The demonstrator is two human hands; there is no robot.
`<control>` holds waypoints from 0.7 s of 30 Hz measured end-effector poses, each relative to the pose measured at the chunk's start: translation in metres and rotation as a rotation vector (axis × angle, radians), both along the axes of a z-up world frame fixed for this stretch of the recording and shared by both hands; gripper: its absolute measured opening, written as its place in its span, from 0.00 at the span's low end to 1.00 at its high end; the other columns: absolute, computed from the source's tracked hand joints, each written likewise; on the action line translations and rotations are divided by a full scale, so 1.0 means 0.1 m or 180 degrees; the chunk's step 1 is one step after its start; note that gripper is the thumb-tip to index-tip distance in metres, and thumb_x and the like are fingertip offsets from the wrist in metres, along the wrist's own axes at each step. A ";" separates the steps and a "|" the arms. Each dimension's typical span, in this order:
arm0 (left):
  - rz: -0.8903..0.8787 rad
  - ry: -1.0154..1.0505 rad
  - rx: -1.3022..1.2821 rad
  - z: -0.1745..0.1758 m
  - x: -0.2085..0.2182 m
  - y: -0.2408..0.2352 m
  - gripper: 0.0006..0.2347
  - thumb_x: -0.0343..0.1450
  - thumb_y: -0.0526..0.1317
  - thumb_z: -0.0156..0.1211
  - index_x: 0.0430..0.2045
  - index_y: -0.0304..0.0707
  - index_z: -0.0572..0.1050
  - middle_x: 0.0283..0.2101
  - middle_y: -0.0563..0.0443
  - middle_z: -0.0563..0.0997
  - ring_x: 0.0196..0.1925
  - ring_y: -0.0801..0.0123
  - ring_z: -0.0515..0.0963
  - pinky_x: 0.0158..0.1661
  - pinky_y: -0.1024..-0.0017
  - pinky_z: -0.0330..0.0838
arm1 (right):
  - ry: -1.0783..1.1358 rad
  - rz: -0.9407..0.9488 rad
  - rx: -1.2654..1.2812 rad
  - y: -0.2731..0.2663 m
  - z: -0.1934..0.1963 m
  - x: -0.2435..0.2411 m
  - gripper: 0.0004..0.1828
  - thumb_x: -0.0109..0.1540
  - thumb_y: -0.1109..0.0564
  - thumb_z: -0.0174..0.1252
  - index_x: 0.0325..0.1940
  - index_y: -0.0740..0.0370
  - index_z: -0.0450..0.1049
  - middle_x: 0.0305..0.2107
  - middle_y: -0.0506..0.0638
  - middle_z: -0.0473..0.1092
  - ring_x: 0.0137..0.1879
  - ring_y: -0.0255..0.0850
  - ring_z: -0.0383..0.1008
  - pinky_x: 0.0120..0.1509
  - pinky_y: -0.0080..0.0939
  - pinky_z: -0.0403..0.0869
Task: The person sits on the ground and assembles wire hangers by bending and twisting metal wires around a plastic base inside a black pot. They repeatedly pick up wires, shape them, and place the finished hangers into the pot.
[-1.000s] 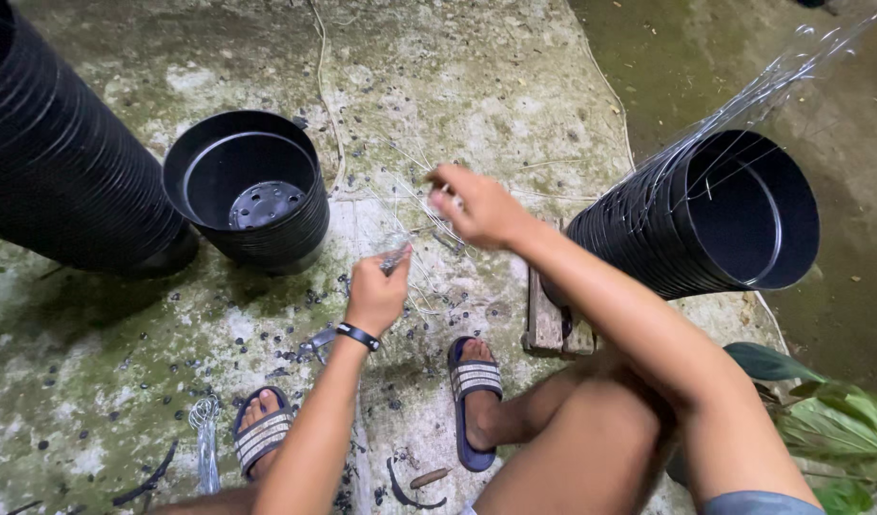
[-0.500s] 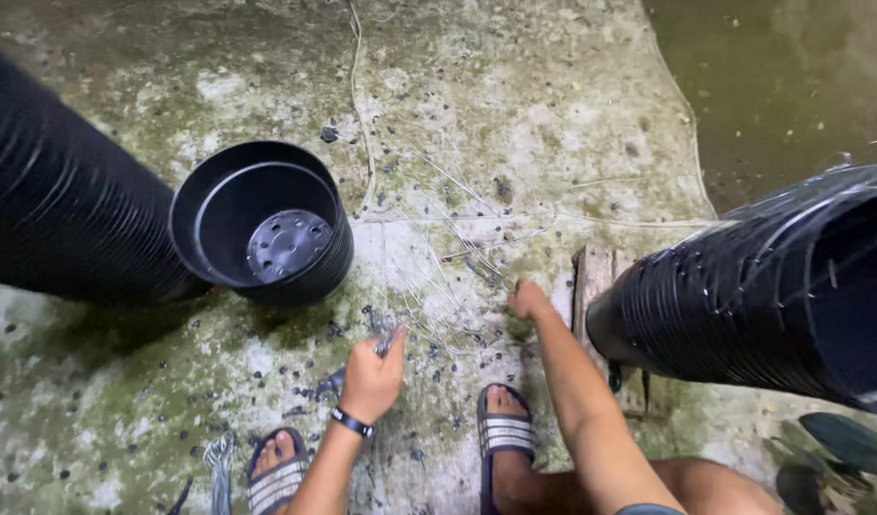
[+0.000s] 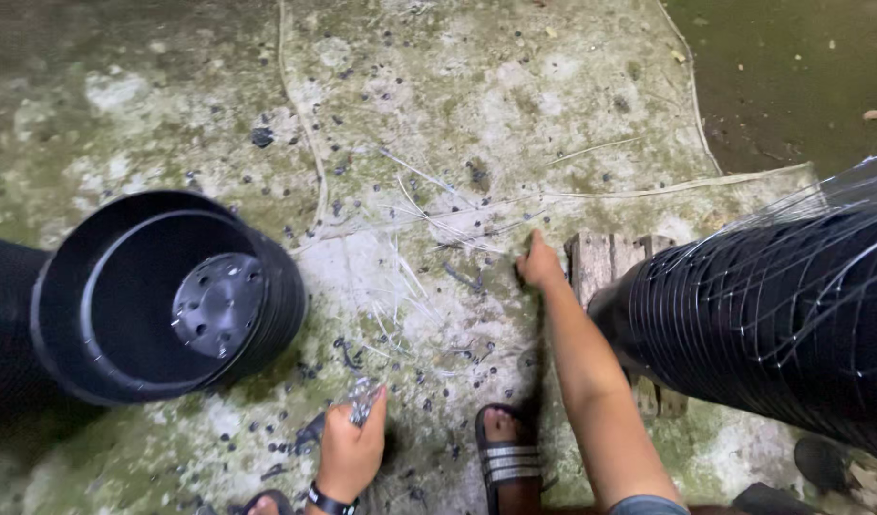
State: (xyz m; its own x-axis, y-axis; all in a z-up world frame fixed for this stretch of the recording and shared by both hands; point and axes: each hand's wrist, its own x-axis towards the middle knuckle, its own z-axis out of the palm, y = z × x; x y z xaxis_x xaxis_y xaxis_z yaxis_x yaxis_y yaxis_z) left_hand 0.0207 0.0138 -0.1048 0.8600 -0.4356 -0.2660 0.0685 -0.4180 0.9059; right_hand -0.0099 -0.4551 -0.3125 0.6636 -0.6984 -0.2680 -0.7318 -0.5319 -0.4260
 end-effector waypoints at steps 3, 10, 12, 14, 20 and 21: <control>-0.0125 -0.0064 -0.0227 -0.16 -0.05 0.00 0.16 0.70 0.38 0.63 0.11 0.27 0.72 0.10 0.44 0.68 0.14 0.73 0.64 0.19 0.63 0.60 | 0.0289 -0.0130 -0.0070 -0.31 0.13 0.11 0.50 0.57 0.55 0.65 0.75 0.56 0.43 0.50 0.73 0.70 0.57 0.68 0.71 0.61 0.60 0.70; -0.0413 0.0148 0.0206 -0.45 -0.07 -0.15 0.10 0.67 0.37 0.65 0.17 0.29 0.80 0.10 0.44 0.73 0.13 0.72 0.73 0.22 0.66 0.66 | 0.1101 -0.0347 0.0043 -0.84 0.04 0.37 0.57 0.58 0.61 0.60 0.80 0.59 0.30 0.57 0.72 0.68 0.63 0.65 0.70 0.67 0.58 0.69; -0.0529 0.0067 -0.0004 -0.50 -0.04 -0.23 0.07 0.67 0.36 0.64 0.20 0.30 0.82 0.11 0.45 0.75 0.14 0.73 0.76 0.22 0.68 0.68 | 0.0990 -0.0226 -0.0222 -0.97 -0.11 0.44 0.49 0.61 0.61 0.57 0.79 0.67 0.36 0.56 0.75 0.68 0.62 0.67 0.70 0.66 0.58 0.70; -0.0599 0.0301 -0.0086 -0.50 -0.07 -0.25 0.07 0.67 0.34 0.62 0.20 0.28 0.81 0.13 0.45 0.76 0.17 0.72 0.78 0.22 0.67 0.68 | 0.0954 -0.0209 -0.0348 -1.03 -0.27 0.44 0.40 0.62 0.62 0.55 0.74 0.72 0.45 0.56 0.76 0.68 0.62 0.67 0.71 0.66 0.57 0.70; -0.0724 0.0697 0.0378 -0.52 -0.09 -0.31 0.05 0.67 0.35 0.63 0.26 0.32 0.82 0.13 0.42 0.78 0.17 0.68 0.79 0.23 0.66 0.69 | 0.0770 -0.0081 -0.0801 -1.16 -0.40 0.38 0.17 0.63 0.64 0.51 0.55 0.72 0.71 0.52 0.72 0.72 0.59 0.64 0.74 0.62 0.56 0.74; -0.0697 0.0468 0.0181 -0.53 -0.08 -0.32 0.05 0.67 0.35 0.63 0.24 0.31 0.82 0.14 0.42 0.78 0.17 0.68 0.79 0.23 0.66 0.70 | 0.0860 -0.0036 -0.0841 -1.16 -0.38 0.39 0.15 0.65 0.63 0.50 0.53 0.70 0.75 0.50 0.71 0.73 0.57 0.64 0.75 0.61 0.57 0.75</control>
State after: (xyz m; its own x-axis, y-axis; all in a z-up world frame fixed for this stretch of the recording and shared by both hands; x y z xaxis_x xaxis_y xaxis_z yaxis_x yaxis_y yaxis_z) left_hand 0.0131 -0.0177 -0.1573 0.6973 -0.5877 -0.4104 0.0998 -0.4873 0.8675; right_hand 0.0292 -0.5713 -0.3503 0.5855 -0.7737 -0.2420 -0.8055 -0.5890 -0.0659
